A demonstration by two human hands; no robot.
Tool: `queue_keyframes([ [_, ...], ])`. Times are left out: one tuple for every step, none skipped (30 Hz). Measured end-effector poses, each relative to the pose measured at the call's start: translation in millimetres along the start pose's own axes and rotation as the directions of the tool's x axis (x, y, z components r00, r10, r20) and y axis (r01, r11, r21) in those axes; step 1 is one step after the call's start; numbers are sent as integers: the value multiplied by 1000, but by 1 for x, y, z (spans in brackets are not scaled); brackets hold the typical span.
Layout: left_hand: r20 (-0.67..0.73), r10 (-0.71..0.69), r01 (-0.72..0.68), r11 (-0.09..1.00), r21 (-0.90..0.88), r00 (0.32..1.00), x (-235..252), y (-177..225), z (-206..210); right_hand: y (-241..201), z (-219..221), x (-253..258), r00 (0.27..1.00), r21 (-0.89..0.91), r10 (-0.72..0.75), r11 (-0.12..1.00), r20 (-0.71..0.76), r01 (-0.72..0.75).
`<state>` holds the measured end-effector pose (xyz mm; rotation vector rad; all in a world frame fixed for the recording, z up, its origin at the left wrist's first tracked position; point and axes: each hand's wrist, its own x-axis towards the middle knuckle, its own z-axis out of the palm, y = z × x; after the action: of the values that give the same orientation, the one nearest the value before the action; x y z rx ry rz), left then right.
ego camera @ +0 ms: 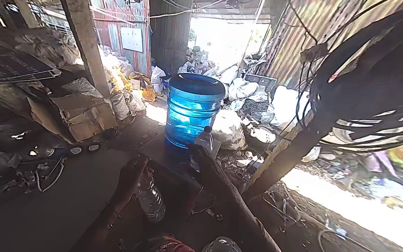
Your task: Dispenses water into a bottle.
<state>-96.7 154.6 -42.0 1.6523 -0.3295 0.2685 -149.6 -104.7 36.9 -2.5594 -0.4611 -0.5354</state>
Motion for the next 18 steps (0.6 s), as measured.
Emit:
queue_keyframes([
  [-35,-10,8,999,-44,999,0,6,3,-9,16,-9,995,104,-1,995,100,-9],
  [-67,-10,4,996,-93,998,1,12,5,-13,36,-18,988,186,-33,983,153,4],
  [-86,-19,6,989,-149,996,1,16,6,-16,57,-27,983,242,-60,970,173,17],
  [-94,-30,8,974,-229,995,2,20,7,-18,75,-34,979,292,-61,956,193,2],
  [-89,-34,5,950,-312,995,3,25,8,-20,90,-39,981,335,-51,942,187,-15],
  [-76,-46,14,926,-377,996,4,31,9,-24,100,-42,984,372,-34,928,175,-34],
  [-54,-52,25,910,-414,997,4,37,10,-27,107,-45,989,400,-18,915,147,-43],
  [-13,-49,38,902,-430,999,3,41,10,-30,111,-47,992,415,10,908,124,-61],
  [56,-23,45,899,-436,998,2,43,8,-32,114,-49,995,416,40,906,95,-76],
  [150,25,44,897,-439,988,1,43,4,-32,115,-52,997,414,57,907,59,-77],
  [246,86,33,897,-442,965,1,42,-1,-33,114,-54,998,423,61,904,34,-69],
  [332,153,8,900,-436,931,0,43,-7,-32,109,-55,998,436,53,898,25,-58],
  [413,210,-15,905,-426,886,-1,46,-13,-32,102,-56,999,454,32,890,40,-47],
  [489,246,-28,911,-411,837,-3,50,-19,-30,96,-56,999,472,-1,881,39,-18],
  [551,259,-25,918,-395,793,-4,55,-25,-27,90,-57,999,487,-35,873,41,11],
  [594,270,-31,924,-380,758,-6,59,-29,-25,85,-58,997,495,-61,868,46,30],
  [626,281,-44,930,-366,728,-7,62,-32,-24,81,-60,996,495,-84,867,40,53],
  [653,289,-50,932,-359,700,-8,66,-33,-22,78,-62,995,497,-99,865,32,70],
])
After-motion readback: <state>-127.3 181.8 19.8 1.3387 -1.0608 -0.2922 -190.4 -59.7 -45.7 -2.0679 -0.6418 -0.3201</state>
